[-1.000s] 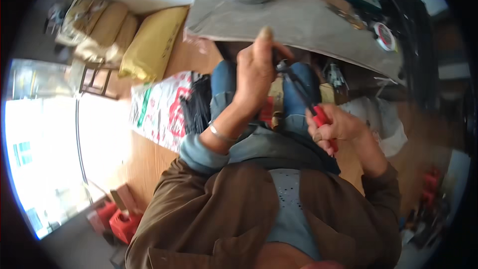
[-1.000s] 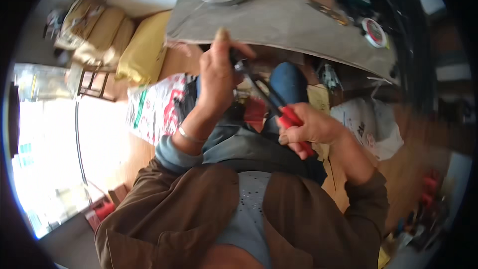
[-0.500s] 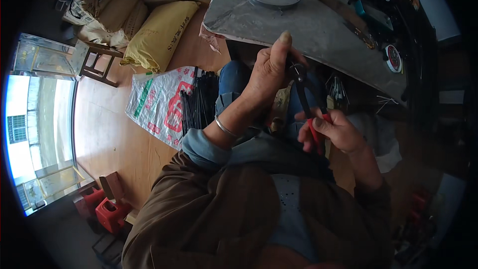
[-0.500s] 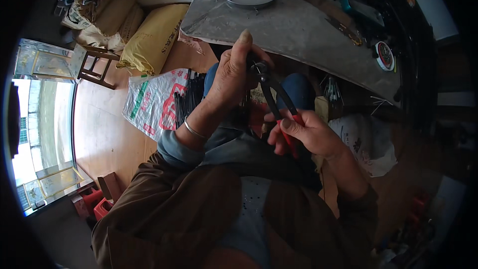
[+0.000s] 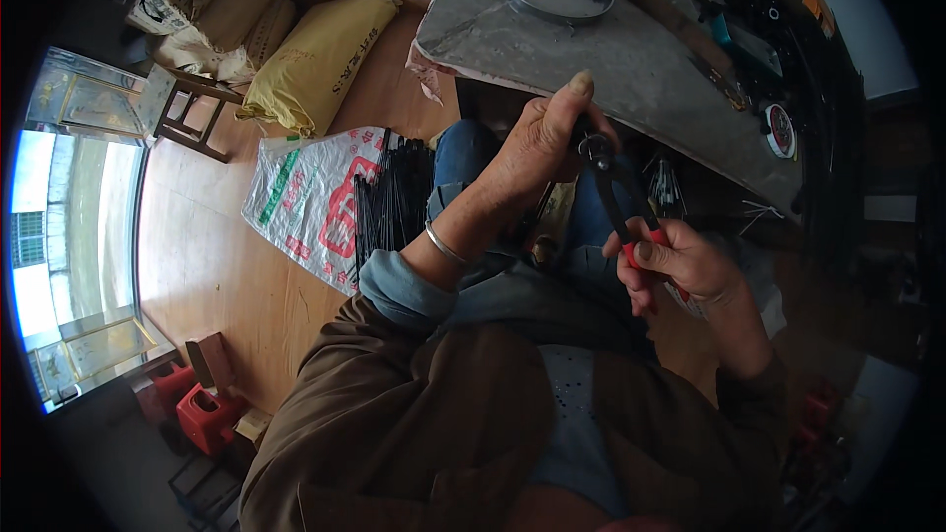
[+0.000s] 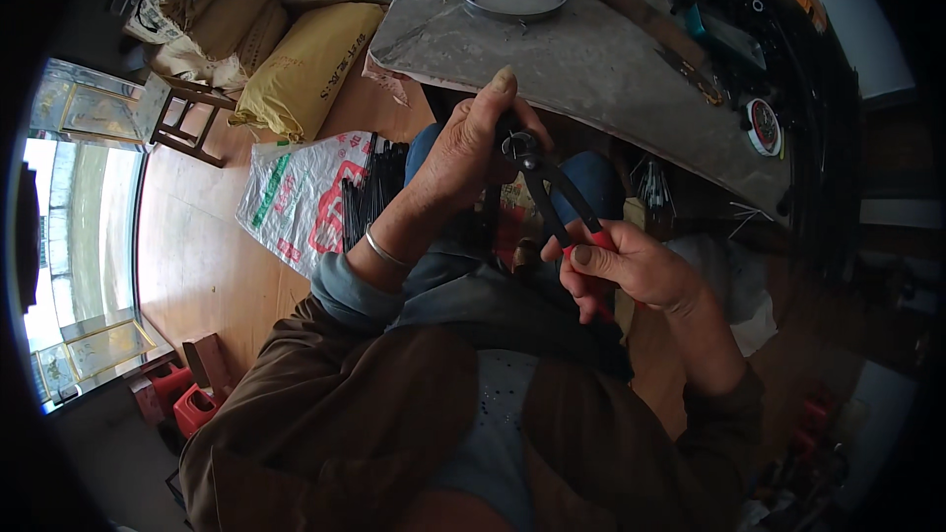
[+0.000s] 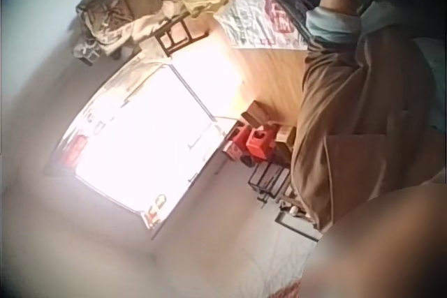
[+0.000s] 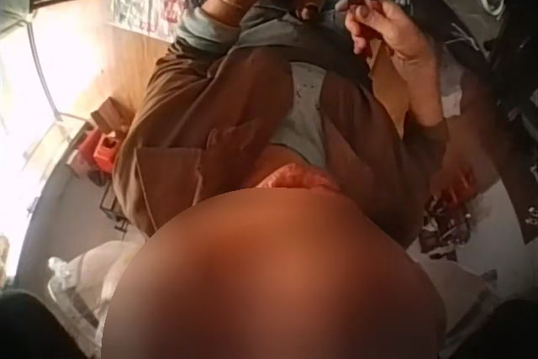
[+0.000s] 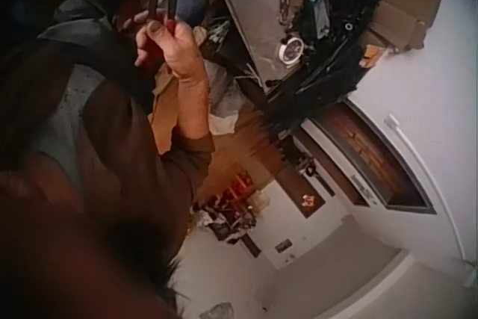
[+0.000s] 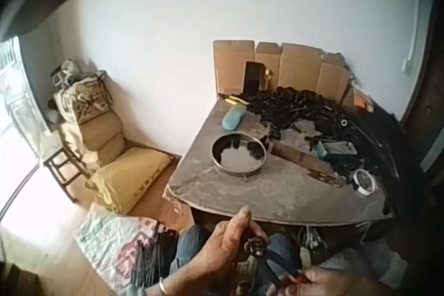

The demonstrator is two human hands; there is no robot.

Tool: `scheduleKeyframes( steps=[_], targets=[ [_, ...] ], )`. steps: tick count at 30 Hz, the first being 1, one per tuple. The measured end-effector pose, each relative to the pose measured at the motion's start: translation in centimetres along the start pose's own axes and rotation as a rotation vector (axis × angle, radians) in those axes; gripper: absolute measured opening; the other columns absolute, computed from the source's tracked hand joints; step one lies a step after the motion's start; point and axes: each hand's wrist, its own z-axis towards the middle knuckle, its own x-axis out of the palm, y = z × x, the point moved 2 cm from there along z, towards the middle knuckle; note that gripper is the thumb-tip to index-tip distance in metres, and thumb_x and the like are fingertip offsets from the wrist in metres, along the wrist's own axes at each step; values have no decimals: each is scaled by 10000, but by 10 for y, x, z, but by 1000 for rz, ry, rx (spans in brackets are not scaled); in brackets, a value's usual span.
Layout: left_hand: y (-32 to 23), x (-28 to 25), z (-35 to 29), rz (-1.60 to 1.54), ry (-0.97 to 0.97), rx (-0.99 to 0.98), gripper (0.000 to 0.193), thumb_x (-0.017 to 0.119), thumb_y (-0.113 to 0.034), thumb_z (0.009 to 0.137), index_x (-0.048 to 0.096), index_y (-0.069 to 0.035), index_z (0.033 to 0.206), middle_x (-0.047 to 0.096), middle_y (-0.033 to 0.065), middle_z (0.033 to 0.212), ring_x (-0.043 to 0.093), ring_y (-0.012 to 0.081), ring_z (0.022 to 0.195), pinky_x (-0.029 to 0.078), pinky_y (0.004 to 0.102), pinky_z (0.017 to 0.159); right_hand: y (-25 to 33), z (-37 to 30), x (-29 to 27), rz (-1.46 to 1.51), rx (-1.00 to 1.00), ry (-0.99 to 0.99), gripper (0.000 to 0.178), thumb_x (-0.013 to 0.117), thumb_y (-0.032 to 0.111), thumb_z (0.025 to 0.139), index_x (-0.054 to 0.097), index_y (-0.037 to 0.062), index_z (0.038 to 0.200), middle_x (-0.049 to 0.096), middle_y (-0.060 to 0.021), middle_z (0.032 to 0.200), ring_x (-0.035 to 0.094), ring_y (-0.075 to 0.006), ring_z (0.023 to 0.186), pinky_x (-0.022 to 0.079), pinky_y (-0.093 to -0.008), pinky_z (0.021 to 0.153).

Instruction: Manually assembling and trimming metal umbrella ribs and plastic components using pliers at a workbench.

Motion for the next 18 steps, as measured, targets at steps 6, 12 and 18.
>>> scheduleKeyframes(
  steps=[6, 12, 18],
  targets=[
    [-1, 0, -3, 10, 28, -8, 680, 315, -598, 943, 645, -38, 743, 523, 2, 593, 408, 62, 496, 311, 210, 455, -8, 4, 0, -24, -11, 0, 371, 467, 344, 989, 526, -15, 1061, 504, -23, 667, 519, -96, 542, 476, -261, 519],
    [0, 3, -2, -10, 38, -11, 678, 319, -600, 940, 641, -40, 737, 522, 2, 580, 407, 66, 485, 309, 209, 450, -12, 7, 10, -19, 25, -42, 454, 434, 477, 970, 503, 39, 870, 412, 17, 567, 418, -67, 462, 411, -246, 441],
    [2, 2, 1, 1, 57, -21, 658, 325, -584, 953, 622, -40, 730, 532, 7, 598, 428, 75, 505, 339, 222, 475, -19, 8, 17, 145, 65, 6, 457, 433, 492, 968, 487, 63, 823, 391, 20, 558, 400, -67, 451, 393, -246, 428]
  ],
)
